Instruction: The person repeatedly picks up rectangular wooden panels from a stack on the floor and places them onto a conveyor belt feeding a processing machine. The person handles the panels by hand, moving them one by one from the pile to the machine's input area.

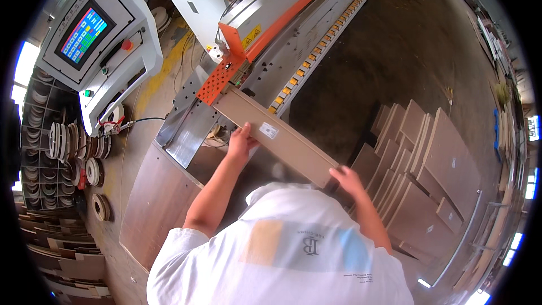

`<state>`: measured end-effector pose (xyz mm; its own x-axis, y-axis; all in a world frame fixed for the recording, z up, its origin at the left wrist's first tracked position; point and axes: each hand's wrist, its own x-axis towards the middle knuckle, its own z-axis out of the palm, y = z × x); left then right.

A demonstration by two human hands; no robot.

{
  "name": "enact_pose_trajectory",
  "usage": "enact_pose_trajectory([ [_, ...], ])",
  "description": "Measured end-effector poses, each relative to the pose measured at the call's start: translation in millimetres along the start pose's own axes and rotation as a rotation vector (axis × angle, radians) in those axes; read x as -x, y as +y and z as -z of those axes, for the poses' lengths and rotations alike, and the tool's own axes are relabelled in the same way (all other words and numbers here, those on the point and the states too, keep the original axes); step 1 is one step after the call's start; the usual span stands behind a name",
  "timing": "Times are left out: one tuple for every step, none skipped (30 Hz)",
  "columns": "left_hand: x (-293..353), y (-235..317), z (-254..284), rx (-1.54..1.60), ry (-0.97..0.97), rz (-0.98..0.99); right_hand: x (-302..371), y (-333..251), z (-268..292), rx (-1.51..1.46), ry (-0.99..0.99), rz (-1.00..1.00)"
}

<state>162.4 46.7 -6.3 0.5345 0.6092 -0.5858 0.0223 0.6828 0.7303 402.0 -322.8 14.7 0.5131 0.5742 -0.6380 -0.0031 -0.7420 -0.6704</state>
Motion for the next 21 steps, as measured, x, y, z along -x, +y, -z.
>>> enact_pose_trajectory([
  [-12,3,14,-0.026,-0.011,-0.009,-2,-8,-7,-0.104,-0.103,-0.071],
  [-20,8,21,-0.056,-0.024,-0.017,-4,-17,-16,-0.213,-0.205,-0.144],
  [-27,11,26,-0.015,-0.027,-0.038,-6,-26,-25,-0.280,-0.258,-0.130],
  [-29,17,24,0.018,-0.026,-0.057,-11,-28,-34,-0.282,-0.261,-0.104],
  [-31,22,21,0.052,-0.025,-0.075,-16,-30,-43,-0.285,-0.263,-0.078],
  [-31,26,19,0.085,-0.024,-0.093,-21,-31,-52,-0.288,-0.265,-0.052],
  [-35,23,28,0.120,-0.026,-0.099,-24,-43,-61,-0.311,-0.217,-0.036],
  [-40,18,33,0.095,0.025,-0.170,-28,-50,-66,-0.349,-0.222,-0.031],
  [-43,11,35,0.070,0.076,-0.242,-32,-57,-70,-0.387,-0.227,-0.025],
  [-44,4,33,0.043,0.124,-0.309,-36,-62,-72,-0.428,-0.228,-0.023],
  [-35,7,20,0.036,0.200,-0.314,-39,-66,-73,-0.446,-0.245,-0.021],
  [-27,12,8,0.017,0.247,-0.291,-42,-69,-72,-0.464,-0.262,-0.017],
  [-18,18,-2,0.001,0.302,-0.272,-43,-72,-73,-0.476,-0.286,-0.011],
  [-13,20,-7,-0.015,0.356,-0.252,-42,-73,-73,-0.483,-0.293,-0.013],
  [-17,13,-4,-0.005,0.371,-0.304,-41,-75,-73,-0.490,-0.299,-0.016],
  [-18,15,-5,0.018,0.371,-0.305,-41,-77,-72,-0.496,-0.305,-0.015],
  [-19,17,-5,0.041,0.370,-0.305,-41,-78,-72,-0.512,-0.310,-0.017],
  [-20,19,-6,0.063,0.368,-0.305,-40,-79,-71,-0.530,-0.313,-0.019],
  [-22,20,-8,0.081,0.372,-0.313,-40,-79,-70,-0.547,-0.315,-0.024],
  [-24,22,-10,0.097,0.376,-0.321,-41,-78,-70,-0.563,-0.313,-0.019],
  [-26,23,-12,0.114,0.378,-0.328,-42,-78,-69,-0.580,-0.311,-0.015],
])
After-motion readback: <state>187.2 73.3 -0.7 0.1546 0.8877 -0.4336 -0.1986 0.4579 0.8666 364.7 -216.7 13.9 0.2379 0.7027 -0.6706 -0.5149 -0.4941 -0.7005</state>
